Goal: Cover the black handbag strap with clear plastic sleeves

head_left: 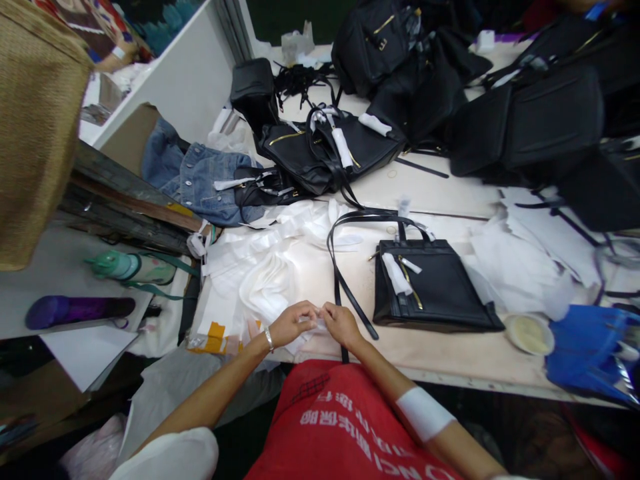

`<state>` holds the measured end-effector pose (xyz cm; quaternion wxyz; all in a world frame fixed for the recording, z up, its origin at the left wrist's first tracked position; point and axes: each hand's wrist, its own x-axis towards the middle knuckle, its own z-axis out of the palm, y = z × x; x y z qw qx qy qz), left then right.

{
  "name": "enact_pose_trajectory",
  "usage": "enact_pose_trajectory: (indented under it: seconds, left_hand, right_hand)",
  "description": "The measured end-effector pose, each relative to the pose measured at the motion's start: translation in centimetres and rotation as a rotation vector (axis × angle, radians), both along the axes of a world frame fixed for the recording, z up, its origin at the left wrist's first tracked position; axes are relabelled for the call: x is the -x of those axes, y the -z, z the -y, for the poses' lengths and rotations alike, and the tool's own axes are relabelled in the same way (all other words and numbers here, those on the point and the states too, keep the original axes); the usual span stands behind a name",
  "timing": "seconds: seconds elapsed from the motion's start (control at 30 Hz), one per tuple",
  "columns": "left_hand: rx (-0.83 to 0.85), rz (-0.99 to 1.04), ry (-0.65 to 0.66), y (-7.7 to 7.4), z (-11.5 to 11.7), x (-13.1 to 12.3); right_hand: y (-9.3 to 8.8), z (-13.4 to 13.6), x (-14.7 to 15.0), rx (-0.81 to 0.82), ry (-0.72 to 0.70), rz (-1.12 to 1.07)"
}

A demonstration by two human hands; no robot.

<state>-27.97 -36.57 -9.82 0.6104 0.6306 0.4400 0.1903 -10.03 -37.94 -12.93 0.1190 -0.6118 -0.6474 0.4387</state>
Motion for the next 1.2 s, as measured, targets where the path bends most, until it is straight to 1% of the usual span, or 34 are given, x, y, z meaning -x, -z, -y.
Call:
enact_pose_trajectory:
  seconds: [0.1,0.17,0.27,0.3,0.37,0.43,0.47,0.53,0.6,0.67,0.73,0.8,0.83,0.87,0.93,0.97,1.03,1.1,1.2]
  left_hand:
    - [-0.024,-0.059,-0.071,0.4,0.3,-0.1]
    - [-0.033,-0.099,-0.099,0.7,0.4,0.0]
    - [-0.021,-0.116,-0.113,1.2,0.5,0.6]
    - [-0.011,-0.109,-0.12,1.4,0.5,0.8]
    - [0.014,-0.087,-0.138,1.6,0.6,1.2]
    - [0.039,-0.054,-0.156,1.8,0.6,1.4]
    - [0.053,-0.035,-0.166,1.9,0.6,1.4]
    - [0.079,0.003,-0.185,2.0,0.7,1.4]
    - [0.103,0.03,-0.198,2.1,0.6,1.4]
    - [0.123,0.05,-0.205,2.1,0.6,1.5]
    - [0.139,0.073,-0.213,2.1,0.6,1.7]
    - [0.148,0.097,-0.223,2.0,0.7,1.9]
    - [0.151,0.105,-0.226,2.0,0.7,2.0]
    - [0.154,0.11,-0.23,2.0,0.8,2.0]
    - [0.16,0.113,-0.23,1.9,0.8,2.0]
    - [0.163,0.113,-0.227,1.9,0.8,1.9]
    - [0.16,0.112,-0.229,1.8,0.9,1.8]
    - [0.155,0.105,-0.235,1.8,0.9,1.7]
    - [0.165,0.097,-0.247,1.8,1.0,1.7]
  right_hand:
    - [-0.2,-0.2,0.5,-0.006,0.025,0.026]
    - [-0.4,-0.2,0.5,0.004,0.025,0.0]
    - [-0.9,0.2,-0.6,0.062,0.042,-0.068]
    - [-1.0,0.5,-1.2,0.077,0.046,-0.034]
    - [-1.0,1.4,-2.5,0.097,0.02,0.155]
    - [-0.6,2.7,-3.6,0.147,-0.07,0.36]
    - [-0.3,3.4,-3.9,0.188,-0.122,0.422]
    - [0.5,4.8,-4.1,0.258,-0.182,0.471]
    - [1.2,5.7,-4.0,0.268,-0.152,0.456]
    - [1.7,6.0,-3.8,0.271,-0.043,0.321]
    - [1.6,5.4,-3.8,0.333,0.13,0.017]
    - [0.7,4.2,-3.9,0.402,0.349,-0.365]
    - [-0.1,3.4,-3.9,0.408,0.459,-0.536]
    - [-0.9,2.6,-3.9,0.39,0.556,-0.67]
    - [-2.4,1.0,-3.8,0.305,0.684,-0.832]
    - [-3.1,0.2,-3.7,0.262,0.715,-0.873]
    - [-3.8,-0.7,-3.4,0.214,0.724,-0.903]
    - [-3.8,-1.1,-2.9,0.211,0.695,-0.898]
    - [-3.3,-0.6,-2.2,0.236,0.665,-0.886]
